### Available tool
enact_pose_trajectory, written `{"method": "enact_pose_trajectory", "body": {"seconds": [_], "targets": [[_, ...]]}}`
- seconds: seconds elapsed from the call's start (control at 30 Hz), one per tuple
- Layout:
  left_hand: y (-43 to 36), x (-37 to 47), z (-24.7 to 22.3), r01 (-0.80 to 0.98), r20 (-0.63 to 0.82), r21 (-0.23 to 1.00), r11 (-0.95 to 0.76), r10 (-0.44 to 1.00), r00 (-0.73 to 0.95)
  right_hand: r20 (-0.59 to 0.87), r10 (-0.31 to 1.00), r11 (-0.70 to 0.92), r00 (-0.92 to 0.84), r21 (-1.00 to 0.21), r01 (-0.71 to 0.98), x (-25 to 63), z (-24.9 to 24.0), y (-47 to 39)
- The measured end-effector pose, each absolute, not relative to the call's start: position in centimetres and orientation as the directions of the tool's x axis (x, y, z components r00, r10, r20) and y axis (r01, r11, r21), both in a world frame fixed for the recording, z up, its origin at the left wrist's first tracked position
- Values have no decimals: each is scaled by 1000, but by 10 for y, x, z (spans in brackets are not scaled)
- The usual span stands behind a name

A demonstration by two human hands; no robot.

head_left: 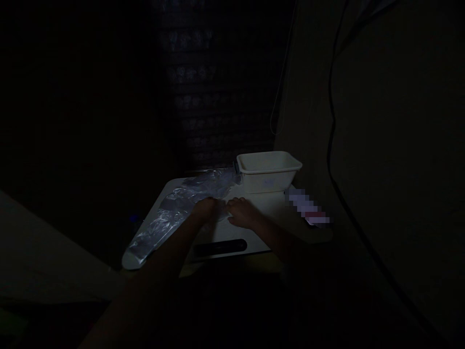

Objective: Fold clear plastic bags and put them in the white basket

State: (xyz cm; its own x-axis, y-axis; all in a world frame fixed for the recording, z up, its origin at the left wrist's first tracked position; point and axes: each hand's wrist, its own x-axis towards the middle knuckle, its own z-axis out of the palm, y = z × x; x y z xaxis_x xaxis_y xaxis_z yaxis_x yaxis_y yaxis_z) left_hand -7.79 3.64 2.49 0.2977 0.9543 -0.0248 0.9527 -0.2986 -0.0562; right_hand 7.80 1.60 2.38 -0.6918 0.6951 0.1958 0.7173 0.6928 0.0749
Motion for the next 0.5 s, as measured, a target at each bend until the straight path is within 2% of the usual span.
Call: {"method": "enact_pose_trajectory", "body": {"seconds": [0.27,0.37,0.5], "targets": [[38,-76,24,942,25,5,-336,941,336,251,708,646,-660,147,749,64,21,21],[39,-71,27,937,47,111,-332,943,329,281,739,604,-612,124,787,68,25,27],[37,-59,33,898,145,276,-342,939,313,351,786,526,-510,55,849,82,33,33]]}}
